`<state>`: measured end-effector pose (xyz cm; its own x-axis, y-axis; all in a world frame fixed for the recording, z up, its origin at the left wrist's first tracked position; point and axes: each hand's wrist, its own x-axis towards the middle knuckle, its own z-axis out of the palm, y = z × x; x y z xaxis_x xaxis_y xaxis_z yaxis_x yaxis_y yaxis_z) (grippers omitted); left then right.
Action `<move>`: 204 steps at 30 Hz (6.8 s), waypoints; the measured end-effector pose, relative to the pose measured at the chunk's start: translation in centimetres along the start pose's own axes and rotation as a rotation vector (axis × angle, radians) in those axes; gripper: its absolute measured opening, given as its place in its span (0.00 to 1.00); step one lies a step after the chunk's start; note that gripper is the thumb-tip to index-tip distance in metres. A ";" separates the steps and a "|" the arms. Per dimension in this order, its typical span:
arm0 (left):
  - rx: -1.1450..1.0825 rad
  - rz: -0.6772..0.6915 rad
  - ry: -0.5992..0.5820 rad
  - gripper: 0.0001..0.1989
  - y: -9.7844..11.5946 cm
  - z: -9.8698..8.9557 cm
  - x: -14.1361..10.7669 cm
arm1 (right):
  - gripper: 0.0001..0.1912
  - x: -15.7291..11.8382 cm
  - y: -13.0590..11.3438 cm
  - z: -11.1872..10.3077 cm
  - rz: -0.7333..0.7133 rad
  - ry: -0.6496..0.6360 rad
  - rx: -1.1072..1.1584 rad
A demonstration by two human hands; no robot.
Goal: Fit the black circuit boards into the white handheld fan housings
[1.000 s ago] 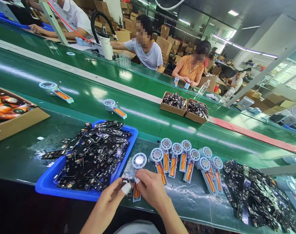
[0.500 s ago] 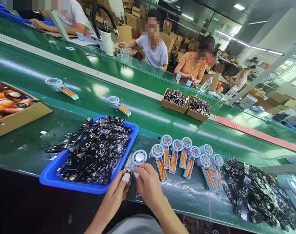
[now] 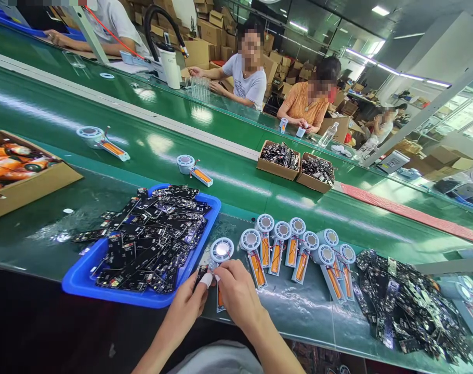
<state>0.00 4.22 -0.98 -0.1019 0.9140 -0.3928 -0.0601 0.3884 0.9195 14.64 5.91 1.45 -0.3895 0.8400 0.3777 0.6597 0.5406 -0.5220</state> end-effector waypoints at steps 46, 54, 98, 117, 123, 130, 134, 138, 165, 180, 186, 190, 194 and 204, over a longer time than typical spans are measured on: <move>0.663 0.510 -0.125 0.20 -0.4 -2.5 -0.3 | 0.10 -0.4 0.3 -3.4 0.487 -0.013 0.273; 0.625 0.562 -0.056 0.22 -2.2 -2.8 -1.5 | 0.10 -0.2 -0.4 -2.5 0.472 -0.016 0.315; 0.348 0.349 0.063 0.18 -0.7 -2.3 -3.7 | 0.08 1.9 -2.5 -1.5 -0.315 -0.222 -0.536; 0.299 0.266 -0.210 0.17 1.1 -4.6 -1.8 | 0.09 2.0 -1.1 -2.2 -0.105 -0.209 0.016; 0.400 0.212 -0.237 0.24 1.1 -4.9 -1.9 | 0.11 -0.3 -1.7 -5.1 0.309 -0.126 0.114; 0.628 0.454 -0.188 0.23 -0.4 -4.1 -1.8 | 0.15 -1.5 -1.9 -3.1 0.549 -0.253 0.238; 0.809 0.637 -0.159 0.26 -0.7 -4.0 -2.3 | 0.12 -1.2 -1.6 -1.4 0.523 0.032 0.352; 1.015 0.670 -0.178 0.30 -0.4 -4.7 -2.9 | 0.10 -1.0 -2.1 -0.5 0.373 0.172 0.451; 0.381 0.425 0.087 0.16 0.1 -3.3 -4.0 | 0.11 -0.3 -2.9 0.5 0.006 0.058 -0.069; 0.262 0.351 -0.127 0.16 1.6 -4.5 -3.0 | 0.14 0.9 -1.6 -1.9 0.056 -0.215 0.222; 0.229 0.333 -0.179 0.16 1.0 -4.8 -2.4 | 0.13 0.9 -1.8 -1.5 0.171 -0.157 0.311; 0.256 0.301 -0.201 0.16 1.6 -5.1 -1.9 | 0.12 1.0 -1.3 -2.4 0.221 -0.169 0.310; 0.192 0.212 -0.157 0.18 2.5 -4.7 -2.0 | 0.13 0.7 -1.5 -3.6 0.399 -0.123 0.437; 0.297 0.278 -0.084 0.19 0.4 -4.3 -3.5 | 0.12 -0.2 -3.5 -1.6 0.622 -0.171 0.714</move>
<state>-3.93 0.62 0.67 0.0086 0.9905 -0.1372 0.2487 0.1307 0.9597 13.44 3.82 4.41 -0.2276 0.9506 -0.2112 0.2555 -0.1510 -0.9549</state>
